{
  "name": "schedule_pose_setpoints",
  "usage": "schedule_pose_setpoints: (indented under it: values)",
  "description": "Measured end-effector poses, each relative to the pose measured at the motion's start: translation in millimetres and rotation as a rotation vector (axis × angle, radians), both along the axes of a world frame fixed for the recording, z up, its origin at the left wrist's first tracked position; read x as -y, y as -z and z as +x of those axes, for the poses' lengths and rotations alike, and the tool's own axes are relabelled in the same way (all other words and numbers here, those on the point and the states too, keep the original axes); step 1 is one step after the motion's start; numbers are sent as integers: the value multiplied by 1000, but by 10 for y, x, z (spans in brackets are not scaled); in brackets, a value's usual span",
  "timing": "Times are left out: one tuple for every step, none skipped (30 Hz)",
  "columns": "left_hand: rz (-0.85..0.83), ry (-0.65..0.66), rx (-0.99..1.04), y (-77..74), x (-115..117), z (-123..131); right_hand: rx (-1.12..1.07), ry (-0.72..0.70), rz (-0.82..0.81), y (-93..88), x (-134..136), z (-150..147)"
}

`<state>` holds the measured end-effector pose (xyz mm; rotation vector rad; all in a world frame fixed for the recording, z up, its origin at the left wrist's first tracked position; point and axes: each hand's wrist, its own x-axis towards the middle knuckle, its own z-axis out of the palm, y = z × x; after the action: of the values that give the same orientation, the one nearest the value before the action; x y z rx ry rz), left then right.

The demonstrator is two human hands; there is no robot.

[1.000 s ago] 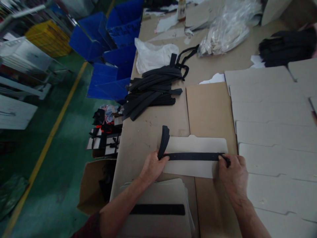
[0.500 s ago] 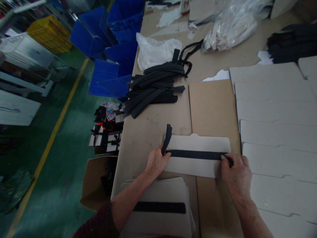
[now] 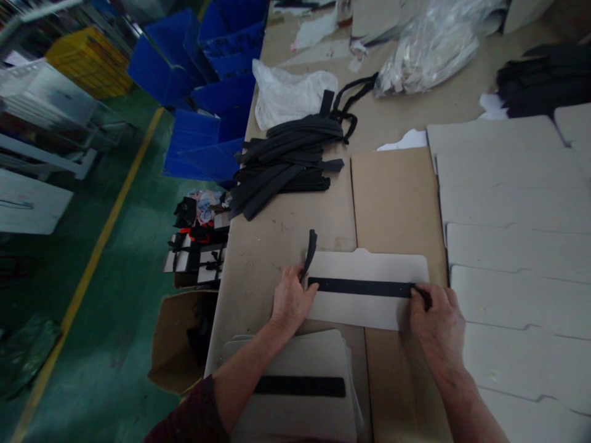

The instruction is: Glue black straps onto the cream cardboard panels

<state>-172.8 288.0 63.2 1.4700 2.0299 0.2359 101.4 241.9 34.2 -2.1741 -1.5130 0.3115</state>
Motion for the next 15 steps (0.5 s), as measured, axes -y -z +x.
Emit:
schedule_pose_setpoints:
  values:
    - [22, 21, -10, 9, 7, 9, -7, -14, -11, 3, -2, -7]
    - [26, 50, -16, 16, 14, 20, -14, -25, -21, 4, -5, -14]
    - [15, 81, -17, 20, 20, 33, -19, -30, -29, 3, -10, -22]
    - [0, 108, -14, 21, 23, 46, -23, -27, -33, 1, -15, -29]
    - [-8, 129, -8, 19, 25, 59, -28, -21, -38, -3, -21, -34]
    - [-6, 146, 2, 13, 23, 72, -36, -16, -45, -8, -29, -38]
    - [-2, 155, 11, 5, 18, 83, -48, -10, -55, -14, -37, -39]
    - [-4, 158, 19, -3, 12, 94, -65, -3, -68, -20, -46, -39]
    - [-11, 153, 24, -11, 4, 104, -84, 4, -82, -25, -54, -37]
    - [-23, 140, 23, -17, -5, 114, -102, 13, -93, -30, -61, -34]
    - [-36, 125, 19, -18, -13, 124, -113, 22, -103, -34, -67, -29]
    - [-47, 110, 12, -16, -20, 132, -120, 27, -109, -36, -71, -24]
    - [-54, 96, 3, -9, -25, 139, -120, 26, -116, -37, -73, -19]
    - [-54, 87, -5, 1, -28, 145, -118, 18, -123, -37, -74, -14]
    - [-53, 83, -11, 14, -29, 149, -117, 6, -130, -38, -74, -11]
